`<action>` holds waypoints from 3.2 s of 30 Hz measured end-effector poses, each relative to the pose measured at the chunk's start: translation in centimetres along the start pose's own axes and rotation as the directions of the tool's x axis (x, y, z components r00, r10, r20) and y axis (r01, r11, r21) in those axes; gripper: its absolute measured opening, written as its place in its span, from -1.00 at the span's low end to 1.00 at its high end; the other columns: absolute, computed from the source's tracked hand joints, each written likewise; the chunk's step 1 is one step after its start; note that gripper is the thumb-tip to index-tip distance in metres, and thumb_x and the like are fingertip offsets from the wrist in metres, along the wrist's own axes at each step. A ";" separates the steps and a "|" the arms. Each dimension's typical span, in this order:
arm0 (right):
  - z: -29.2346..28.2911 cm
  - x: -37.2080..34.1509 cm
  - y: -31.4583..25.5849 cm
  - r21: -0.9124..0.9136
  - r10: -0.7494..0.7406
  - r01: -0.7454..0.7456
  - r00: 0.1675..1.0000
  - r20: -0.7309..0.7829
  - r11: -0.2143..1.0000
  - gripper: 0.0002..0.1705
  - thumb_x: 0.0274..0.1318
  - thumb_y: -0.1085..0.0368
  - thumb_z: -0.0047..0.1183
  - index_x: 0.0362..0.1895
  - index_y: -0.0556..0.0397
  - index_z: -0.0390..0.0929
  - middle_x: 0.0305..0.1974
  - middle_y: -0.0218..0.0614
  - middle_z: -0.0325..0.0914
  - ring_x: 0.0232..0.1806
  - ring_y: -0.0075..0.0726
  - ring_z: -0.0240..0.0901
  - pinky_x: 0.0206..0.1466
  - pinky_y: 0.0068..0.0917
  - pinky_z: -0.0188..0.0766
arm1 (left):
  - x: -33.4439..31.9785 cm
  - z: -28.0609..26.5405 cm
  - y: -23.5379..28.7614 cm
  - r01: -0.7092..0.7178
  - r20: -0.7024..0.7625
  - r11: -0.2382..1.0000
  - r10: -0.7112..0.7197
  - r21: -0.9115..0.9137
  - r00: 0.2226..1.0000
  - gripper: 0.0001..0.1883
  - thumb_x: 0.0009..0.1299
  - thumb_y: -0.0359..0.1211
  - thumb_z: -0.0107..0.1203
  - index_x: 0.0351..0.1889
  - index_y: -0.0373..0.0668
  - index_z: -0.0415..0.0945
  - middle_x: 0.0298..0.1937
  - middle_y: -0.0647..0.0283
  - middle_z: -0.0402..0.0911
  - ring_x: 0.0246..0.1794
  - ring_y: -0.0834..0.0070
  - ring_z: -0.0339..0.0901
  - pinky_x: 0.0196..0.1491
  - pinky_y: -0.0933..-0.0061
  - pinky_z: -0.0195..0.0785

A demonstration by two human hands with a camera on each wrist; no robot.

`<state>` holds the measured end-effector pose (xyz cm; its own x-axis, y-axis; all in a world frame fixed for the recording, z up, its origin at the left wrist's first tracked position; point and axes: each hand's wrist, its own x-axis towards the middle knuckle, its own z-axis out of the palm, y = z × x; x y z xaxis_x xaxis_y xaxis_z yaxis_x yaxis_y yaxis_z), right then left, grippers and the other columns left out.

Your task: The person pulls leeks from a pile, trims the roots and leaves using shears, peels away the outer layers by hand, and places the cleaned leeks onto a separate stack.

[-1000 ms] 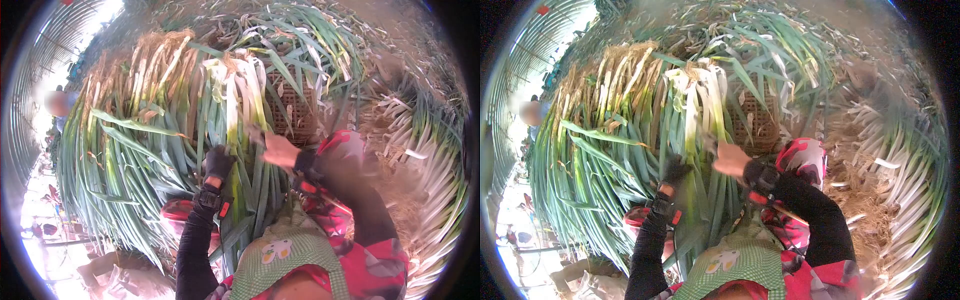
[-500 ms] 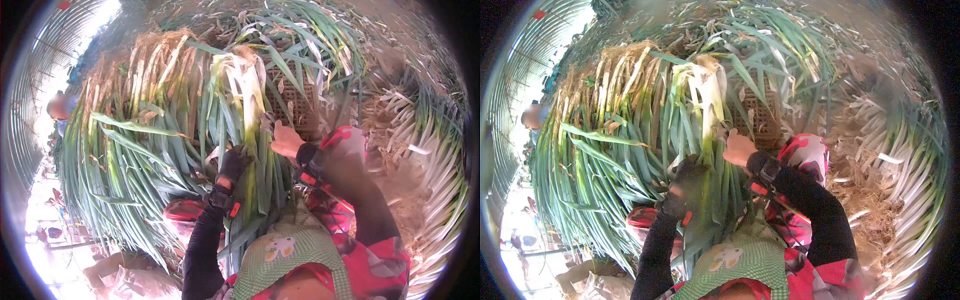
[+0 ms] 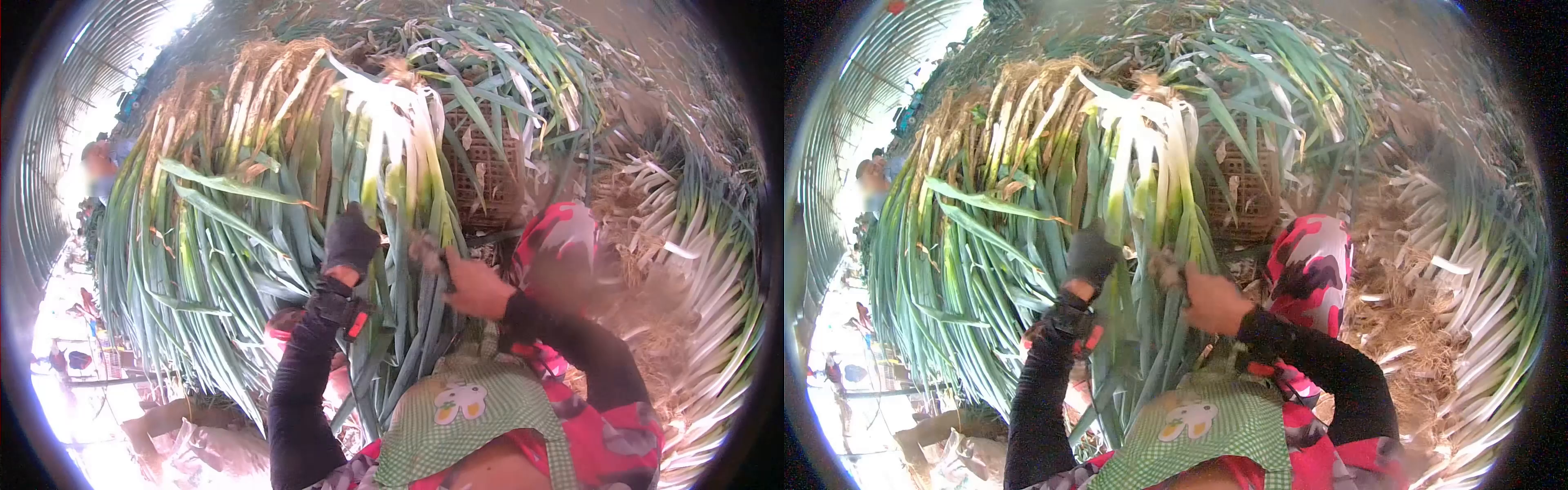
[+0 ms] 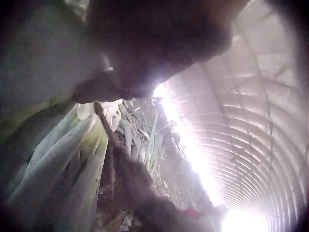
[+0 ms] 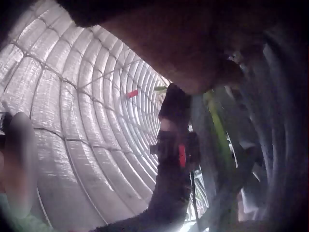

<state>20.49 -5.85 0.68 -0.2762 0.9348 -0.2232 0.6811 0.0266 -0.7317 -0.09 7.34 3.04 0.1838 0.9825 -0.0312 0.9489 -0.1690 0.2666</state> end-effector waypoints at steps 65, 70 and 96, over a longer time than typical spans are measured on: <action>1.0 5.0 -0.7 -0.081 -0.101 0.111 0.988 0.116 0.990 -0.31 -0.15 0.14 0.17 -0.05 0.32 0.14 -0.32 0.29 0.41 -0.21 0.36 0.36 -0.17 0.00 0.29 | 3.2 -14.1 -41.6 0.434 -0.405 0.900 -0.387 0.027 0.828 -0.38 -0.15 -0.16 0.26 -0.04 -0.10 0.48 -0.11 -0.04 0.56 -0.09 0.08 0.53 -0.03 0.16 0.38; -1.2 2.5 -1.7 -0.016 0.021 -0.023 0.996 -0.088 1.000 -0.30 -0.15 0.18 0.19 -0.02 0.30 0.11 -0.39 0.26 0.41 -0.24 0.38 0.36 -0.23 0.00 0.30 | -0.5 -12.5 -36.3 0.289 -0.081 0.882 -0.279 0.371 0.957 -0.49 0.09 -0.09 0.21 -0.08 -0.23 0.48 -0.14 0.00 0.57 -0.11 0.16 0.51 -0.09 0.17 0.36; 0.6 -8.0 -2.9 -0.243 -0.122 0.143 0.987 0.100 0.959 -0.22 -0.15 0.23 0.16 0.07 0.39 0.04 -0.41 0.21 0.43 -0.34 0.34 0.40 -0.27 0.03 0.31 | -13.7 3.1 -0.1 0.100 0.163 0.985 -0.077 -0.140 0.984 -0.35 -0.02 -0.10 0.21 -0.04 -0.26 0.24 -0.38 -0.02 0.58 -0.40 0.03 0.56 -0.34 0.04 0.40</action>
<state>20.31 -13.63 4.16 -0.4239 0.8844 -0.1955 0.7788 0.2457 -0.5772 -1.97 -6.36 0.49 0.1498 0.9664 -0.2087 0.9173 -0.0571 0.3942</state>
